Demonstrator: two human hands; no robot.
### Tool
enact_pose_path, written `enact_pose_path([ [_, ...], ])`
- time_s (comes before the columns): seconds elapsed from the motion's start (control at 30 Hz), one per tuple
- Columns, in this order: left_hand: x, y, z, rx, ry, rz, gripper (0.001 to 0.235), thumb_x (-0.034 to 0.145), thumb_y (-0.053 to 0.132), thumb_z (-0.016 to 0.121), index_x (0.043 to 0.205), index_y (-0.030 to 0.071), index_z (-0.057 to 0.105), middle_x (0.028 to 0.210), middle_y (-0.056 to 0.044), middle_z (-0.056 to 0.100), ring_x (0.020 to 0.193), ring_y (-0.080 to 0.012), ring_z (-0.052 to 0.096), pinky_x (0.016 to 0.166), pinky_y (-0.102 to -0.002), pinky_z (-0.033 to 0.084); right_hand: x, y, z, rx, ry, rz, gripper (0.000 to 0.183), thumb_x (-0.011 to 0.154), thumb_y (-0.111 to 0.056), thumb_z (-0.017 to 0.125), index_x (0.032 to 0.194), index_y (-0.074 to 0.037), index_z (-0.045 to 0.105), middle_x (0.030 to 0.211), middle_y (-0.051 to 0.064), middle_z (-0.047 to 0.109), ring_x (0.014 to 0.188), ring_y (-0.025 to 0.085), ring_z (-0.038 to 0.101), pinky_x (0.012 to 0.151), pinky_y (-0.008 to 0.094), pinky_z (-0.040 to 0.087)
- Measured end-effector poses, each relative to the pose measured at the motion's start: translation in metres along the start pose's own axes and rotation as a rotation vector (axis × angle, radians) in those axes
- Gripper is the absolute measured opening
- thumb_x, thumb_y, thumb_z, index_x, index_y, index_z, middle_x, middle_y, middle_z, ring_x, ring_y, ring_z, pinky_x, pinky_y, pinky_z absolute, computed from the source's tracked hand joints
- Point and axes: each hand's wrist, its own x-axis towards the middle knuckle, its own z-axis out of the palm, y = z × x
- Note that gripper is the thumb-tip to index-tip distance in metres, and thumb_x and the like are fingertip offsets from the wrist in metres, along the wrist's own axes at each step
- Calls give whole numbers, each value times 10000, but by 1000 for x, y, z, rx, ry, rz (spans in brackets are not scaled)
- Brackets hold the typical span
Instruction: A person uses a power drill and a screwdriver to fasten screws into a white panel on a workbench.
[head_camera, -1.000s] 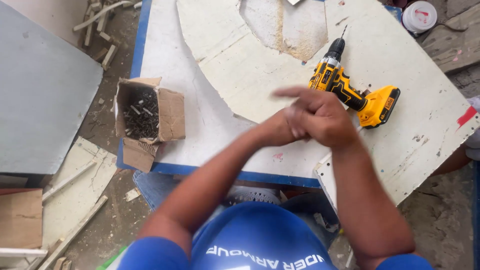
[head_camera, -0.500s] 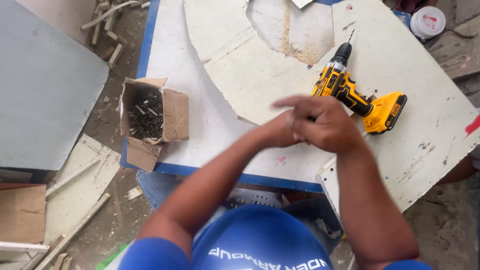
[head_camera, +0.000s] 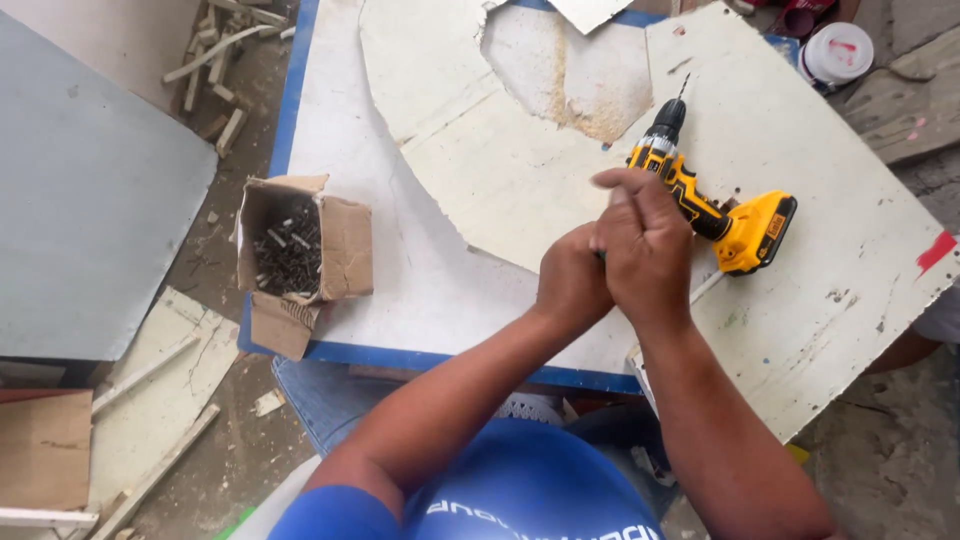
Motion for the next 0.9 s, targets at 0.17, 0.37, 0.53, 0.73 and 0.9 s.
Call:
enact_pose_path([
  [0.17,39,3,-37,-266,-411,71,182,804,247,798,782,157,641,655,-24,677,683,-266,709,622,-369,558,36,-24,-37,5,-747,-66,314,928,38,622,1226,9,720,557,152,648,525,242,691,594,361,583],
  [0.37,60,-3,-46,-365,-776,103,190,797,277,857,784,144,721,712,-16,740,677,-151,688,657,-305,551,37,-16,-18,52,-565,109,286,1001,-37,580,1261,-44,697,529,78,552,421,133,521,479,280,510],
  [0.53,33,19,-54,26,-190,181,328,620,187,850,778,185,563,742,1,613,644,-208,554,515,-380,370,21,-24,-8,48,74,121,222,1103,-96,441,1194,-57,640,624,-5,473,512,90,471,476,251,466],
  [0.73,12,4,-60,-189,16,317,256,823,123,836,884,98,589,724,-21,582,626,-120,490,563,-302,389,22,-38,-55,-459,-586,-255,406,943,-113,728,1334,-65,631,1212,143,641,1106,296,638,946,441,497],
  [0.9,-1,16,-67,-194,-90,226,419,776,160,907,919,112,516,732,-35,623,625,-123,559,541,-294,484,15,-45,-72,-628,-702,-608,401,903,26,692,1300,-23,672,1324,170,698,1141,307,703,945,410,573],
])
